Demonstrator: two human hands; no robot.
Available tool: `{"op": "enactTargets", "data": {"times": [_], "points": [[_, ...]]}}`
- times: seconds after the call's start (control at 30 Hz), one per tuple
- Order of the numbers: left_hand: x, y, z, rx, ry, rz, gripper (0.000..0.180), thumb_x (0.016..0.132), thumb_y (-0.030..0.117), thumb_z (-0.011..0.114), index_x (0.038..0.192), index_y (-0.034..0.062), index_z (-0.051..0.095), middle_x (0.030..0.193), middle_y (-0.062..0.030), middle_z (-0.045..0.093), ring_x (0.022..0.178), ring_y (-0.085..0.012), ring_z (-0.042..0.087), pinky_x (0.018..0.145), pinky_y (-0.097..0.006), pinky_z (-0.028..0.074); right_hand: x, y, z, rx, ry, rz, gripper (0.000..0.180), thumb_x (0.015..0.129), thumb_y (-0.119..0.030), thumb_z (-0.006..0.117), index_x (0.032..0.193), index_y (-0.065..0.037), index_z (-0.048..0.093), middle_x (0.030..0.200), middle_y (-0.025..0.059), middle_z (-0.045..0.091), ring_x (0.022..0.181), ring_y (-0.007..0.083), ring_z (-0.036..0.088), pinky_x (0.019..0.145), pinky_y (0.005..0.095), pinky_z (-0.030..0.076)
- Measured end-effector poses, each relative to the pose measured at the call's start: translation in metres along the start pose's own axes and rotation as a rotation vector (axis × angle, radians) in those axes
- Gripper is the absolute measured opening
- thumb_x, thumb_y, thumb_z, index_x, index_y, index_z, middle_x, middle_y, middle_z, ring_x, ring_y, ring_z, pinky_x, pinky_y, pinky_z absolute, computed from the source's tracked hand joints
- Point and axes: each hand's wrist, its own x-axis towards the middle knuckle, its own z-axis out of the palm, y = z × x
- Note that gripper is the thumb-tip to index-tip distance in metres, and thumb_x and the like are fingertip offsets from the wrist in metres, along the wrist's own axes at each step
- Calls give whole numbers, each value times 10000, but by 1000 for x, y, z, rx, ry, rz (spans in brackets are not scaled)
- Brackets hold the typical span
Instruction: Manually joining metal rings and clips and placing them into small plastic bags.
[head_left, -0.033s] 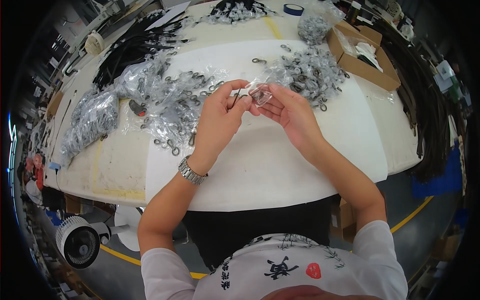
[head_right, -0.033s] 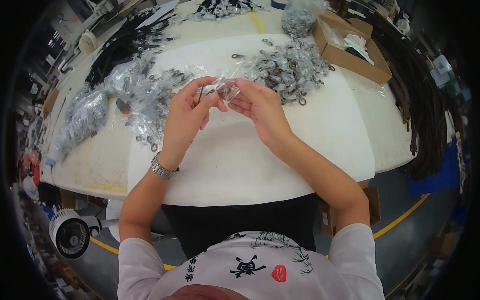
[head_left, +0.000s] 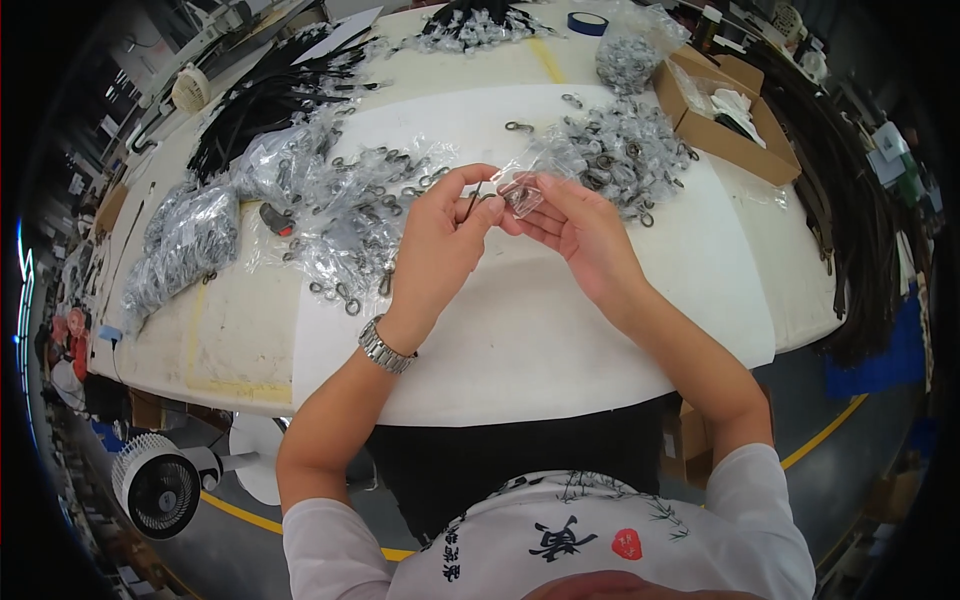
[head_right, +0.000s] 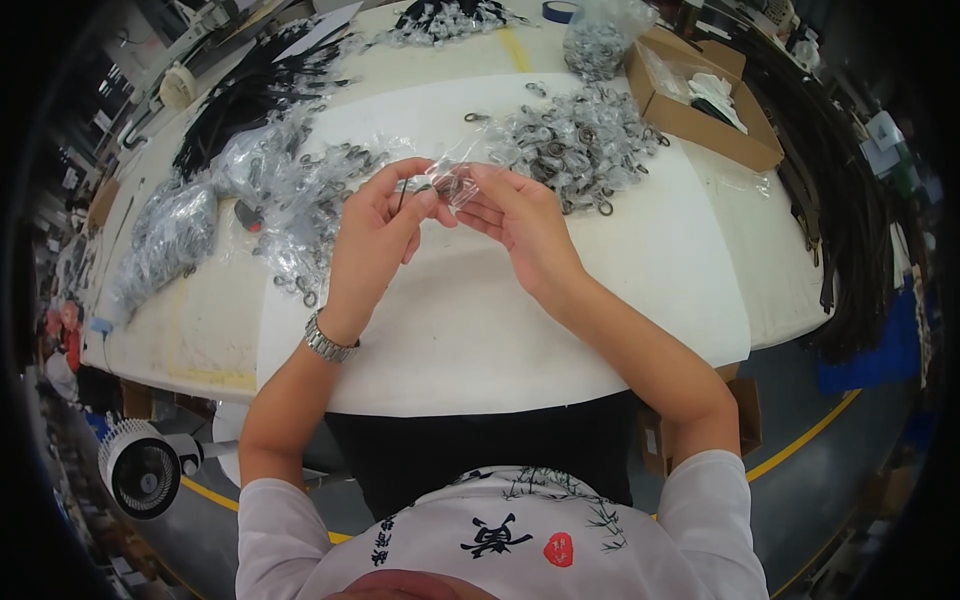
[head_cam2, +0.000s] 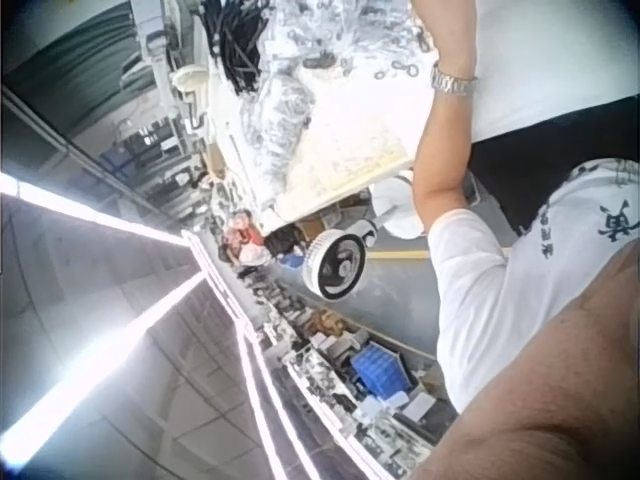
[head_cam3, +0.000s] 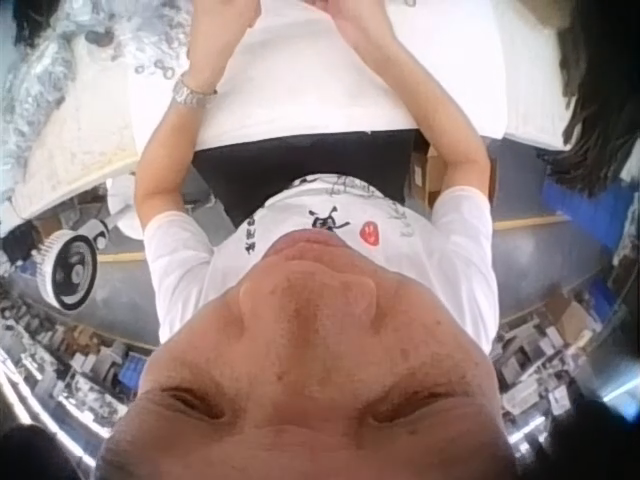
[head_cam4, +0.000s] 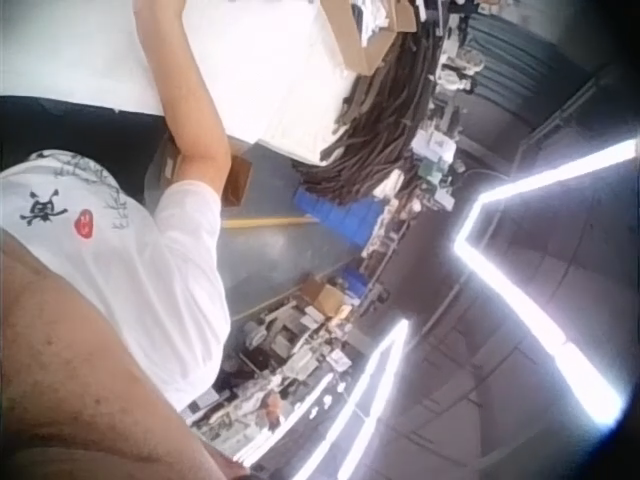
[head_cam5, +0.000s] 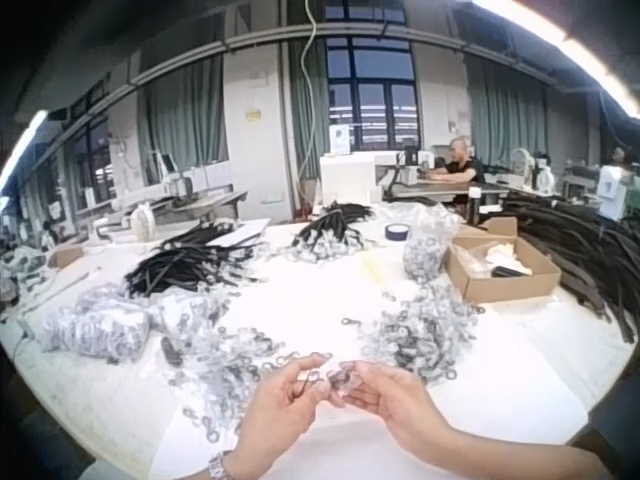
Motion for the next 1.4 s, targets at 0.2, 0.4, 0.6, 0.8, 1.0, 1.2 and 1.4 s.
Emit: {"op": "enactTargets", "data": {"times": [0.2,0.4,0.6,0.8,1.0,1.2,1.4], "points": [[0,-7,7,-4,31,26,385,1035,146,620,1382,-9,559,782,-40,709,512,-18,443,460,-198,344,-2,7,6,6,-66,38,322,1063,-296,615,1222,-26,694,1156,55,736,1046,127,684,1055,318,506],[4,5,-1,-72,-50,-2,375,1063,187,596,1368,-29,576,759,-31,678,504,-8,417,457,-180,306,0,2,3,-105,-170,4,293,1059,-302,622,1153,-39,709,1075,37,751,1043,112,680,1008,315,519],[15,-3,-27,-216,-55,-19,276,1044,211,643,1194,-12,707,749,11,633,531,1,404,460,-182,263,-5,-6,17,-131,-119,-29,373,1041,-251,657,1317,-11,585,1014,88,746,980,142,707,936,313,553],[14,-2,-27,-342,-235,-146,161,1005,167,700,1056,15,714,730,39,604,548,-4,410,466,-190,261,-1,-8,7,-191,-247,18,364,1043,-239,655,1302,0,564,973,103,741,870,129,694,843,286,575],[8,3,-13,82,12,50,122,960,126,680,1018,20,671,724,13,630,591,-33,512,538,-221,388,-5,-7,15,-484,-249,-24,248,1042,-234,650,1118,1,678,897,69,737,761,116,662,746,272,557],[7,-3,-8,36,24,29,132,945,89,628,1051,14,649,730,-9,648,613,-36,557,564,-223,413,-15,-7,21,-1026,-106,-300,236,1011,-217,663,961,7,720,768,48,703,639,108,609,612,276,501],[14,-2,-26,-330,66,-70,117,1016,126,615,1074,38,666,702,40,557,544,-10,415,478,-189,271,-9,-13,17,-721,-137,-189,208,989,-182,659,961,4,749,739,9,663,632,83,580,579,254,469]]}}
